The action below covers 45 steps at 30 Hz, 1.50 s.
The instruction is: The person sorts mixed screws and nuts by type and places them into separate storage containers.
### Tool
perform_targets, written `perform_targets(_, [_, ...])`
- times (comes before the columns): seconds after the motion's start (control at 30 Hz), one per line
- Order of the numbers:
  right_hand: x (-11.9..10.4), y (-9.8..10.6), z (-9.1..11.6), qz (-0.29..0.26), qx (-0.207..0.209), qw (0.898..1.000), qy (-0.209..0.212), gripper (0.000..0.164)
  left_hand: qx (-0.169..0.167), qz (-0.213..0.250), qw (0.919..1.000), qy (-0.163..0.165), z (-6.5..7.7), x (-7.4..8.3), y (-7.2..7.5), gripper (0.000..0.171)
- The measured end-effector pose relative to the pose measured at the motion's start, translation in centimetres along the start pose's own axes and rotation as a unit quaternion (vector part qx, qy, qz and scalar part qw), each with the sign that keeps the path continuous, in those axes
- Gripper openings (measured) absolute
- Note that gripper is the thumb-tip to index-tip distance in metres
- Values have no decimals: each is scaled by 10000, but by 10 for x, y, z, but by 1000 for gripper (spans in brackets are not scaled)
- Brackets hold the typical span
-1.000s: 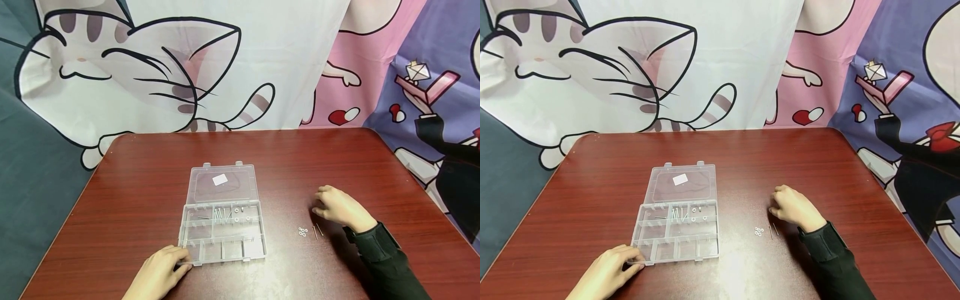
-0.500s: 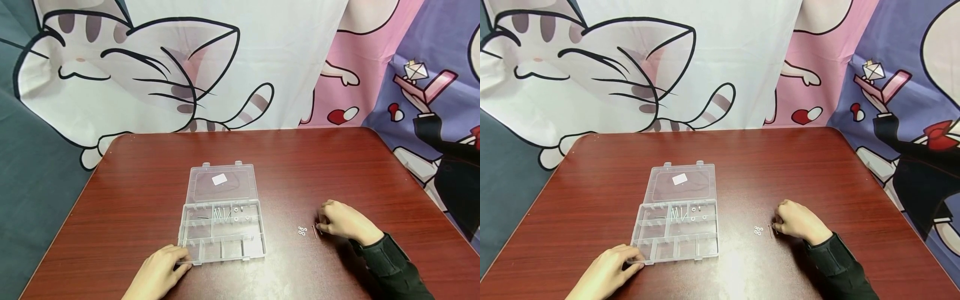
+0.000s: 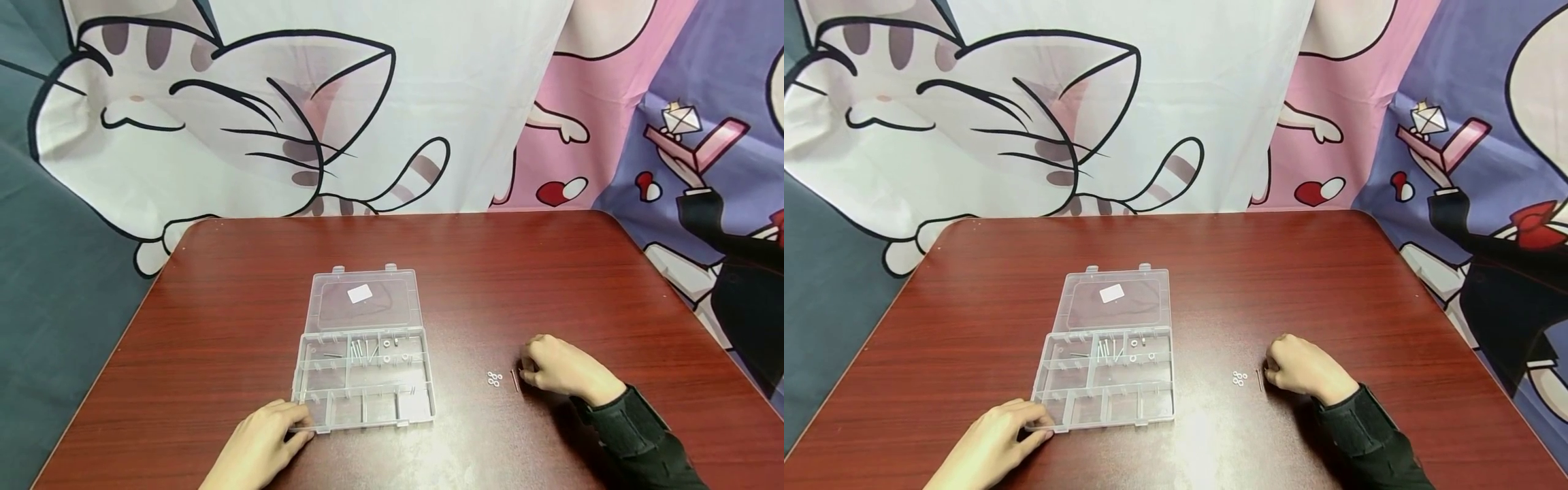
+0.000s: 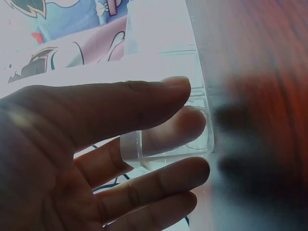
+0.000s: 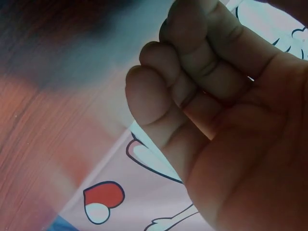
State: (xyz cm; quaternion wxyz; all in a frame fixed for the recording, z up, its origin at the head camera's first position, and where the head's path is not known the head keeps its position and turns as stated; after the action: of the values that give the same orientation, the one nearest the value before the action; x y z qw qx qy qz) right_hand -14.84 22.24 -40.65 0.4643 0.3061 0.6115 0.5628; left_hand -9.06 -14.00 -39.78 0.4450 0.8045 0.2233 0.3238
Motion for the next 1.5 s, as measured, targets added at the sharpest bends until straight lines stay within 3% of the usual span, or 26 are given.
perform_targets(0.73, [0,-2,-2,-138,-176,9997,94,27,63,1,10000,-32,1,3,1,40])
perform_targets(1.07, [3,12,-9,54,-121,9999,-6,26,64,-47,10000,15,1,1,2,36])
perform_targets(1.5, [-8,36,-36,313,12,9995,59,27,103,-80,9999,-8,1,2,2,36])
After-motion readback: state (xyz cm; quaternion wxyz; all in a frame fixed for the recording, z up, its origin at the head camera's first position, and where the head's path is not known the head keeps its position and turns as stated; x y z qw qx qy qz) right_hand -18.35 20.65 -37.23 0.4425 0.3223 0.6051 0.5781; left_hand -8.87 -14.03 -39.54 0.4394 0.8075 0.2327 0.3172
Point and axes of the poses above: each hand's wrist, its own z-axis away from the middle knuckle, its own y-axis out of the back of the hand, x = y × z, the point moved 8 cm from there along -z, towards the middle knuckle, and after that the axes turned 8 degrees about -y, right-handed, at the moved point
